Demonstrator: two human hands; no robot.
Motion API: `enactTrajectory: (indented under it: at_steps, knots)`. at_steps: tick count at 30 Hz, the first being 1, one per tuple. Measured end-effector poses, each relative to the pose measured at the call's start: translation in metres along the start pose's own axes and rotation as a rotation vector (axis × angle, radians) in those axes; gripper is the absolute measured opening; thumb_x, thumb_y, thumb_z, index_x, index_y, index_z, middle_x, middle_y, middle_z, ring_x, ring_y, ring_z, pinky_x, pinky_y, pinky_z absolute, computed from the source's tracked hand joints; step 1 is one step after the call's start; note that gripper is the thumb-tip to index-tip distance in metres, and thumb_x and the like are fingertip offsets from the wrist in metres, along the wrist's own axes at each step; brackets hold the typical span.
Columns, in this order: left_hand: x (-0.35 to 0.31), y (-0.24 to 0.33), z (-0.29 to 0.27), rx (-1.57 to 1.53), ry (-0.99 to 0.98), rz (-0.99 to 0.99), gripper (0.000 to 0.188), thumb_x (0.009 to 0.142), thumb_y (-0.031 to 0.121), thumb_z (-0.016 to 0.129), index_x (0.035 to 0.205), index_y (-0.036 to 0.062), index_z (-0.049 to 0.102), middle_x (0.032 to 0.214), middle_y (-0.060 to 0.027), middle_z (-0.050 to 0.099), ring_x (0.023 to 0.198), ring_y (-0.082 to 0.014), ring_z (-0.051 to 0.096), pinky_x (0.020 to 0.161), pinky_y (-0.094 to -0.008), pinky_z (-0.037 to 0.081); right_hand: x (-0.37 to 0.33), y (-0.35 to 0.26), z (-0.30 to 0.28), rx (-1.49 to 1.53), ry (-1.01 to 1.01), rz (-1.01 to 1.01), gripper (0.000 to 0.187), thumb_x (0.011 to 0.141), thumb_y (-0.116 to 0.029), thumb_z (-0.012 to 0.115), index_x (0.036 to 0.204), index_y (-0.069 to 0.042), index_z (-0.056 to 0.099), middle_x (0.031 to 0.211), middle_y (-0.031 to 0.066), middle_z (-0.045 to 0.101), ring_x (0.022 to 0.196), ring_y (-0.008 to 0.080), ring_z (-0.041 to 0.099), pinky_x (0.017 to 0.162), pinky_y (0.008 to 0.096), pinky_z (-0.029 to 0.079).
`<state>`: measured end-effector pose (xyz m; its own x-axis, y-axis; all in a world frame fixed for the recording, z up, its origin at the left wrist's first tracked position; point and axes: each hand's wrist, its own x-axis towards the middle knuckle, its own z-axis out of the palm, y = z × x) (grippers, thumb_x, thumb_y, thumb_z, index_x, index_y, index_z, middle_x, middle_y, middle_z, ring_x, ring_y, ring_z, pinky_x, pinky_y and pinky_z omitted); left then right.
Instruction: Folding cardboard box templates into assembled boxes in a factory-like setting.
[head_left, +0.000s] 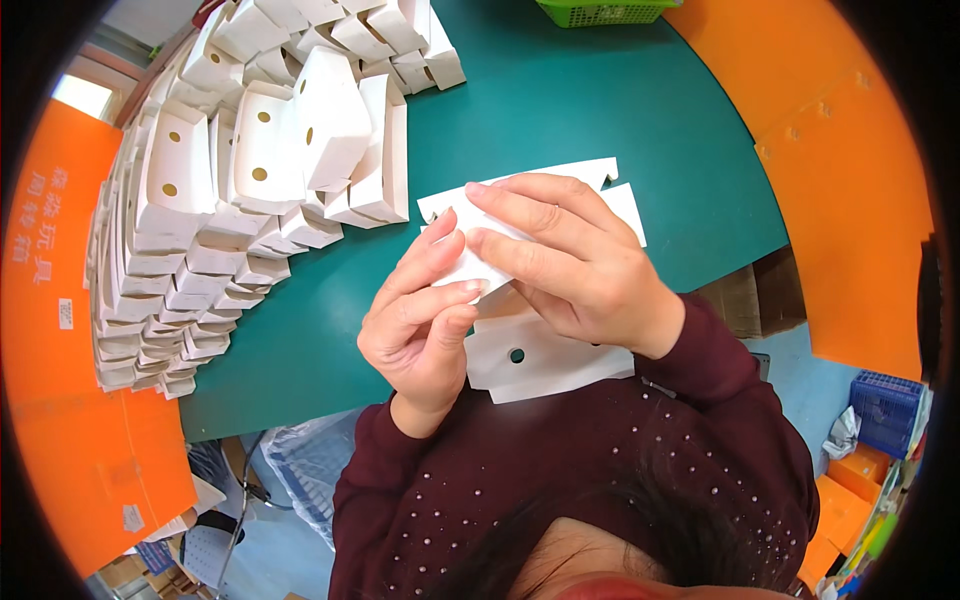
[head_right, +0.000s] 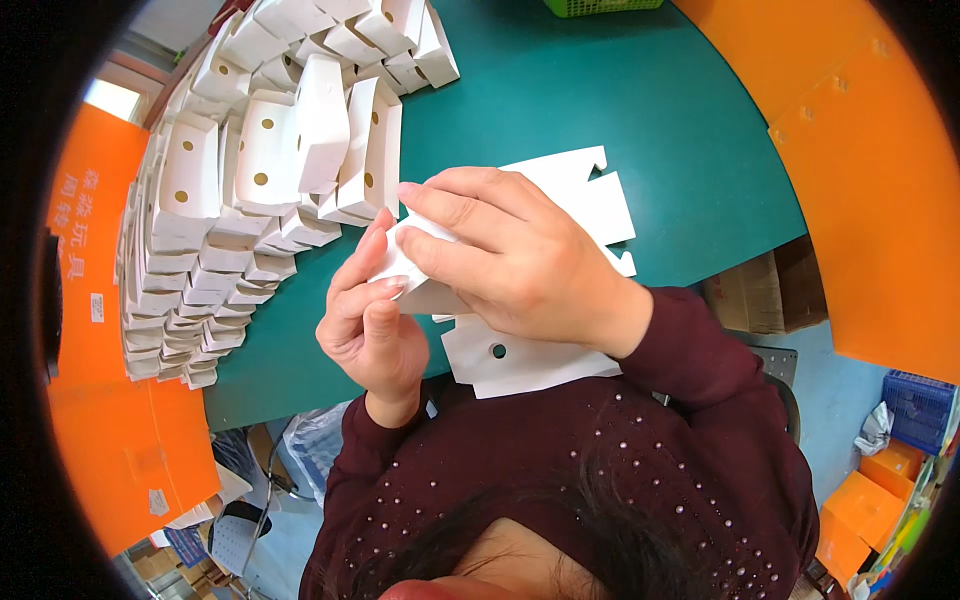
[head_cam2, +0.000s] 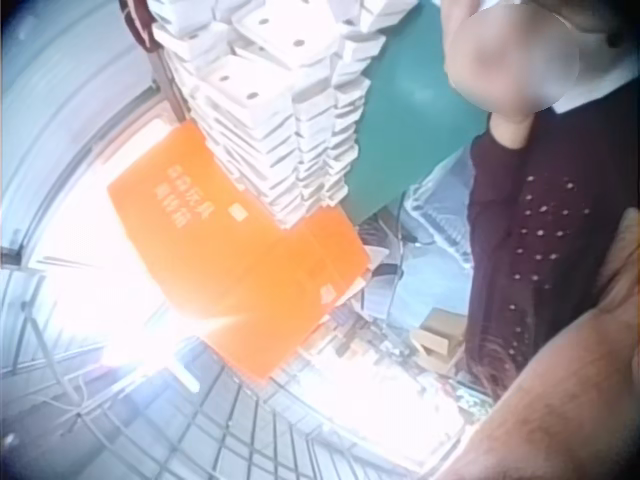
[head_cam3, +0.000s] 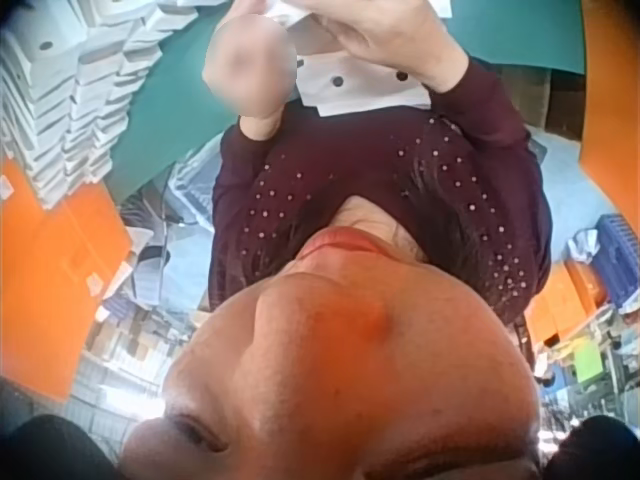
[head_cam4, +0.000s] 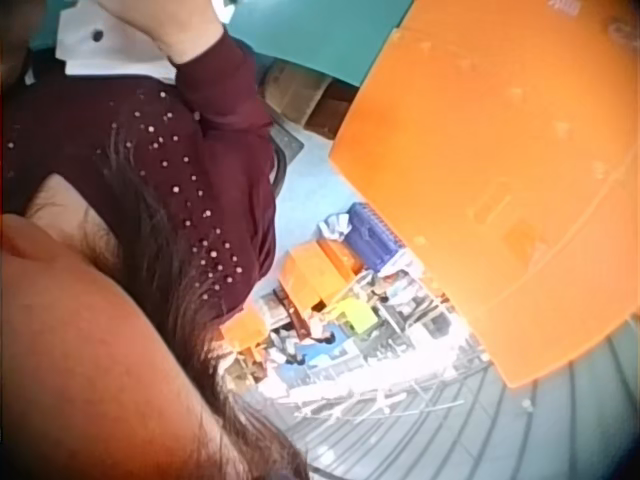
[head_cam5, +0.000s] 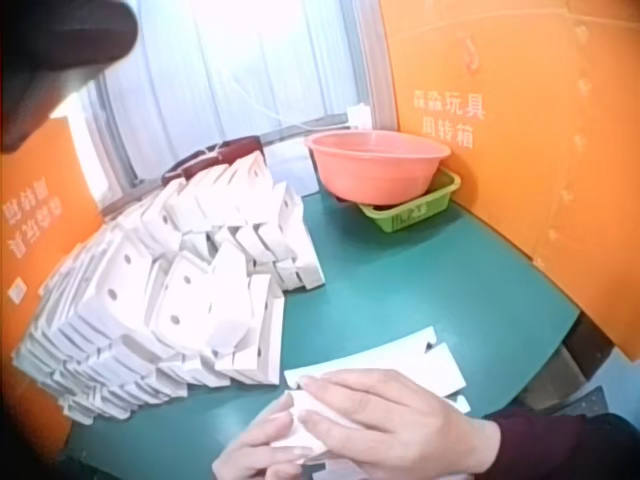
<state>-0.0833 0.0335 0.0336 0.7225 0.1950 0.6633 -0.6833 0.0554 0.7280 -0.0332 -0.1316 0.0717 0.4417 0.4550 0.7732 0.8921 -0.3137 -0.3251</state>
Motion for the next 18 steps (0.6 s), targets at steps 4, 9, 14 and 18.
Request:
enactTrajectory:
  at_steps: [4, 9, 14, 18]
  knots:
    - [0.001, 0.003, -0.004, 0.023, -0.031, -0.043, 0.013, 0.083, 0.012, 0.075, 0.088, 0.0001, 0.072, 0.117, -0.0204, 0.066, 0.121, -0.0408, 0.055, 0.102, -0.0469, 0.044, 0.003, 0.011, -0.009, 0.194, -0.094, -0.013, 0.037, 0.071, -0.007, 0.076, 0.107, -0.004, 0.070, 0.122, 0.0133, 0.064, 0.107, 0.0310, 0.059, 0.087, 0.0372, 0.052]
    - [-0.005, 0.005, 0.005, 0.242, -0.019, 0.075, 0.016, 0.085, 0.011, 0.072, 0.095, -0.0029, 0.071, 0.123, -0.0264, 0.061, 0.122, -0.0410, 0.055, 0.103, -0.0456, 0.043, 0.002, 0.004, -0.002, 0.300, -0.058, 0.041, 0.035, 0.071, -0.011, 0.077, 0.105, -0.005, 0.072, 0.121, 0.0116, 0.065, 0.106, 0.0303, 0.060, 0.088, 0.0369, 0.051]
    - [-0.007, -0.007, 0.007, 0.062, 0.057, 0.034, 0.031, 0.095, 0.019, 0.059, 0.112, -0.0064, 0.066, 0.129, -0.0315, 0.054, 0.122, -0.0427, 0.054, 0.102, -0.0447, 0.043, -0.001, 0.004, -0.005, 0.272, -0.026, 0.108, 0.036, 0.072, -0.011, 0.076, 0.107, -0.005, 0.072, 0.121, 0.0113, 0.065, 0.107, 0.0309, 0.059, 0.088, 0.0379, 0.051]
    - [0.001, 0.002, 0.007, 0.240, -0.066, -0.052, 0.048, 0.104, 0.029, 0.040, 0.128, -0.0096, 0.055, 0.140, -0.0299, 0.045, 0.131, -0.0373, 0.046, 0.108, -0.0447, 0.037, -0.004, -0.005, 0.003, 0.178, 0.059, 0.107, 0.038, 0.071, -0.012, 0.076, 0.109, -0.005, 0.072, 0.119, 0.0117, 0.065, 0.107, 0.0320, 0.060, 0.090, 0.0378, 0.050]
